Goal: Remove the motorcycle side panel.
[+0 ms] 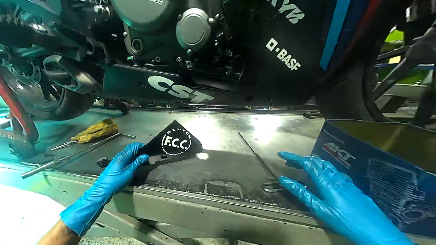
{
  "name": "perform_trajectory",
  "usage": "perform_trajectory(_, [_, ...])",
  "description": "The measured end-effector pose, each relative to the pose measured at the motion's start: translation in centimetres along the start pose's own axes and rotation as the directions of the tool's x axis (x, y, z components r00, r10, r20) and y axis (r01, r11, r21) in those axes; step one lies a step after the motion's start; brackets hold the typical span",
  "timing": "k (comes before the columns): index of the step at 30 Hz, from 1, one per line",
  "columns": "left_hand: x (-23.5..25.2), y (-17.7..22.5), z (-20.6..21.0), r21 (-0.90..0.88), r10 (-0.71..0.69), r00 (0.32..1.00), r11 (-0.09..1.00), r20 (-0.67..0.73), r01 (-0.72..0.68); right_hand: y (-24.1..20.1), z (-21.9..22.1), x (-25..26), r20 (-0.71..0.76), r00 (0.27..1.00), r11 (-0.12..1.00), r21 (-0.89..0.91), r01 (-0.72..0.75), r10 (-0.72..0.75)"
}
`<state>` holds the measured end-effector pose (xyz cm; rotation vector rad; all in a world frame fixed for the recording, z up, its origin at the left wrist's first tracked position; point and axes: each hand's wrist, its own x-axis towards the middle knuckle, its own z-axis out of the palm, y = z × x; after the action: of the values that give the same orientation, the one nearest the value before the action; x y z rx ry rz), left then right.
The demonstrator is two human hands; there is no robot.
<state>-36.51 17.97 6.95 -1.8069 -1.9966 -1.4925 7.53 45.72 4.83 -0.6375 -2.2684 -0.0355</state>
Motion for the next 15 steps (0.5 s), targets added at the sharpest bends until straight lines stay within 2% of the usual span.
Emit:
perform_trajectory(4, [0.1,1.9,0.1,-0.299,-0.021,0.991,0.954,-0.129,-0.018,-0.1,-0.5,-0.1,0.058,0.998,0.999,0.002,-0.033,0.033])
perform_trajectory(9, [1.7,5.2,0.2,-0.328,0.030,0.975,0.939,-0.221,-0.103,0.2,-0.9,0.0,0.111,0.993,0.999,0.031,-0.029,0.026])
perform_trajectory(11, [2.3,5.5,0.5,-0.165,0.205,0.929,0.950,-0.307,-0.264,0.1,-1.1,0.0,0.121,0.992,0.999,0.037,-0.040,0.035])
perform_trajectory(12, [2.5,5.6,0.4,0.048,0.379,0.859,0.921,-0.344,-0.387,0.1,-1.1,0.0,0.121,0.992,0.998,0.037,-0.043,0.038])
perform_trajectory(13, [2.7,5.8,0.1,0.314,0.572,0.748,0.817,-0.338,-0.483,0.0,-1.1,0.0,0.118,0.992,0.998,0.037,-0.041,0.037])
perform_trajectory(14, [2.7,6.1,-0.3,0.545,0.724,0.634,0.659,-0.272,-0.518,0.0,-1.0,0.0,0.118,0.992,0.999,0.037,-0.039,0.035])
perform_trajectory(15, [2.4,6.6,-0.7,0.690,0.802,0.569,0.516,-0.181,-0.507,0.0,-1.0,0.0,0.121,0.992,0.999,0.039,-0.038,0.033])
